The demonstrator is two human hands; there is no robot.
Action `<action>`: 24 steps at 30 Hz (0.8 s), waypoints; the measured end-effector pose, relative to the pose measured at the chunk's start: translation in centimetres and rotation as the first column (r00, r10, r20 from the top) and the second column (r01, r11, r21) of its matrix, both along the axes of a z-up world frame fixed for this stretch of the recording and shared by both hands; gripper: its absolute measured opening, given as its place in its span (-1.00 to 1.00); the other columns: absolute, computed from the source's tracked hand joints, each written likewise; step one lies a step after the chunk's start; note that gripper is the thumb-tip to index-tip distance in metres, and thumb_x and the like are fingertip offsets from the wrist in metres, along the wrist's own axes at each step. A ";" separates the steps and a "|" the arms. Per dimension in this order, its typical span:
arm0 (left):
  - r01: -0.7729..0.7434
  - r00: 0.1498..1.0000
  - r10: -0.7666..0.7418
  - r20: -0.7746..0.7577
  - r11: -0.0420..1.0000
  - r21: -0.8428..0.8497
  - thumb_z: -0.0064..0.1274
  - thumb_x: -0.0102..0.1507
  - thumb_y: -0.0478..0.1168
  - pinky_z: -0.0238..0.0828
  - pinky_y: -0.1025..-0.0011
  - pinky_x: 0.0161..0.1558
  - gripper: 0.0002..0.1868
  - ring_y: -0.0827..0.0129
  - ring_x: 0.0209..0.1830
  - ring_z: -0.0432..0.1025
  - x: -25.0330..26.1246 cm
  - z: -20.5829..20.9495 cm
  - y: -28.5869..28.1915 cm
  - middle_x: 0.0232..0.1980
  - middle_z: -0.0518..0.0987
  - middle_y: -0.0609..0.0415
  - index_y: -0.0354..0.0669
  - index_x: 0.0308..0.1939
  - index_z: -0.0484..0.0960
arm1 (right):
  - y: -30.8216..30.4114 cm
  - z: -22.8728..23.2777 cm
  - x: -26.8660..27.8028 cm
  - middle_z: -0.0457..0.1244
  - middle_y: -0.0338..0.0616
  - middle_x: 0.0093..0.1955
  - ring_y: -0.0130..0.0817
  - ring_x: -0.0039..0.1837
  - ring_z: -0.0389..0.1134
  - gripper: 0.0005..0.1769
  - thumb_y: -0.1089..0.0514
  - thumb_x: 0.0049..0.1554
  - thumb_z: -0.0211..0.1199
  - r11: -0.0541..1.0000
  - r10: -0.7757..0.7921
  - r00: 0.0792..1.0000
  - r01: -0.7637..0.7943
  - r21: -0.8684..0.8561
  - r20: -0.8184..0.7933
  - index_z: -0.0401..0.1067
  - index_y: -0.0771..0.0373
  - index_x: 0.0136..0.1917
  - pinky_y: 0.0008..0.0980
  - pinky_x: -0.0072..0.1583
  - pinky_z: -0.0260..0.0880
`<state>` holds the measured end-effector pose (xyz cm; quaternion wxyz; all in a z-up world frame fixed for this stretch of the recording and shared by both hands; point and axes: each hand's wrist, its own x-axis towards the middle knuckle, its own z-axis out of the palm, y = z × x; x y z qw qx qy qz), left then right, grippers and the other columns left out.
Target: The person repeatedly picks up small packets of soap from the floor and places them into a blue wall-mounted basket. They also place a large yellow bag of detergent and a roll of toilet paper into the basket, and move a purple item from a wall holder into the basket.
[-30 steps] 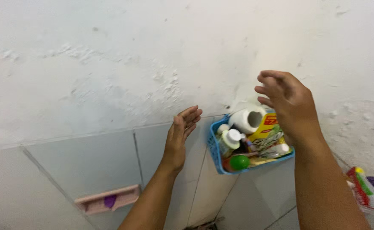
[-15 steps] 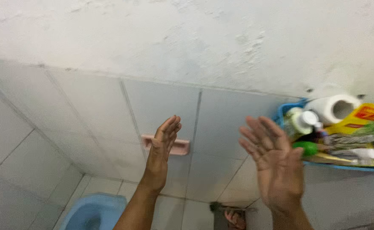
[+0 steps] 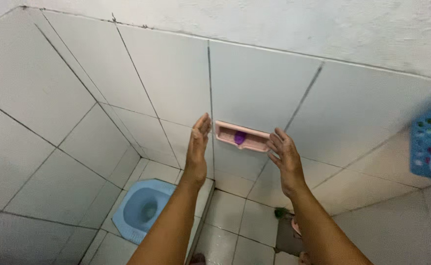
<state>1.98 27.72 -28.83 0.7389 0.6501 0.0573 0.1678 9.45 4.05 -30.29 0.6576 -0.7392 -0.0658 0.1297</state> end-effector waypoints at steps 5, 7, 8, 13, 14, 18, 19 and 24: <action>0.053 0.999 -0.052 0.006 0.995 -0.080 -0.61 0.32 0.51 -0.25 0.04 0.59 0.02 -0.01 0.68 -0.06 1.9 -2.6 2.6 0.65 0.08 -0.23 -0.19 0.59 0.05 | 5.3 -6.2 2.5 0.30 -0.05 0.44 -0.17 0.44 0.34 -0.36 -0.20 0.27 -0.08 0.807 -0.036 0.997 -0.013 -0.590 -0.072 0.25 0.02 0.54 -0.12 0.42 0.34; 0.076 0.997 -0.077 -0.010 0.992 -0.097 -0.59 0.33 0.51 -0.24 0.04 0.59 0.02 -0.02 0.68 -0.04 3.0 -3.7 3.5 0.65 0.09 -0.23 -0.20 0.58 0.06 | 6.9 -8.5 3.9 0.30 -0.07 0.43 -0.11 0.32 0.41 -0.40 -0.07 0.27 0.04 0.727 0.044 0.995 -0.095 -0.681 -0.091 0.24 -0.01 0.55 -0.16 0.39 0.37; 0.085 0.996 -0.087 -0.022 0.993 -0.087 -0.60 0.32 0.52 -0.24 0.05 0.59 0.03 -0.01 0.68 -0.04 3.3 -4.2 3.9 0.65 0.10 -0.23 -0.20 0.58 0.06 | 7.4 -9.6 4.6 0.30 -0.08 0.43 -0.08 0.25 0.45 -0.40 0.00 0.26 0.10 0.679 0.082 0.991 -0.134 -0.722 -0.106 0.23 -0.02 0.56 -0.17 0.37 0.38; 0.148 0.986 -0.155 -0.066 0.984 -0.102 -0.63 0.29 0.54 -0.26 0.06 0.59 0.06 0.01 0.68 -0.06 5.3 -6.1 6.2 0.65 0.08 -0.21 -0.19 0.58 0.05 | 10.1 -14.4 8.5 0.22 0.01 0.40 -0.02 0.42 0.23 -0.39 0.09 0.18 0.30 0.629 0.344 0.890 0.017 -0.777 0.298 0.23 0.13 0.46 -0.09 0.40 0.27; 0.159 0.983 -0.167 -0.078 0.982 -0.103 -0.63 0.29 0.55 -0.25 0.06 0.59 0.07 0.01 0.68 -0.06 5.5 -6.4 6.6 0.65 0.09 -0.21 -0.20 0.58 0.06 | 10.5 -14.9 8.9 0.21 -0.01 0.40 -0.02 0.42 0.22 -0.38 0.09 0.20 0.32 0.589 0.347 0.907 -0.015 -0.808 0.237 0.21 0.11 0.47 -0.08 0.40 0.26; 0.192 0.965 -0.211 -0.155 0.973 -0.128 -0.66 0.26 0.57 -0.21 0.05 0.58 0.09 0.02 0.66 -0.01 6.3 -7.7 8.3 0.64 0.12 -0.19 -0.19 0.57 0.08 | 10.5 -16.7 9.5 0.21 -0.01 0.45 -0.03 0.40 0.23 -0.36 0.28 0.09 0.28 0.549 0.425 0.861 0.001 -0.836 0.280 0.33 0.11 0.45 -0.13 0.34 0.30; 0.197 0.958 -0.221 -0.181 0.970 -0.139 -0.67 0.25 0.57 -0.20 0.06 0.57 0.09 0.03 0.65 0.00 6.5 -8.0 8.6 0.63 0.13 -0.17 -0.17 0.57 0.09 | 10.1 -17.1 9.6 0.24 -0.05 0.43 -0.10 0.39 0.28 -0.44 0.34 0.13 0.21 0.534 0.409 0.877 -0.005 -0.845 0.253 0.37 0.10 0.40 -0.18 0.34 0.35; 0.166 0.924 -0.216 -0.316 0.970 -0.179 -0.48 0.26 0.46 0.11 0.01 0.39 -0.07 0.08 0.55 0.19 7.5 -8.8 8.8 0.54 0.30 -0.08 -0.05 0.51 0.22 | 10.0 -15.3 7.4 0.36 -0.13 0.35 -0.23 0.32 0.43 -0.53 0.41 0.18 0.06 0.734 0.182 0.893 0.155 -0.661 0.412 0.49 0.12 0.30 -0.30 0.32 0.45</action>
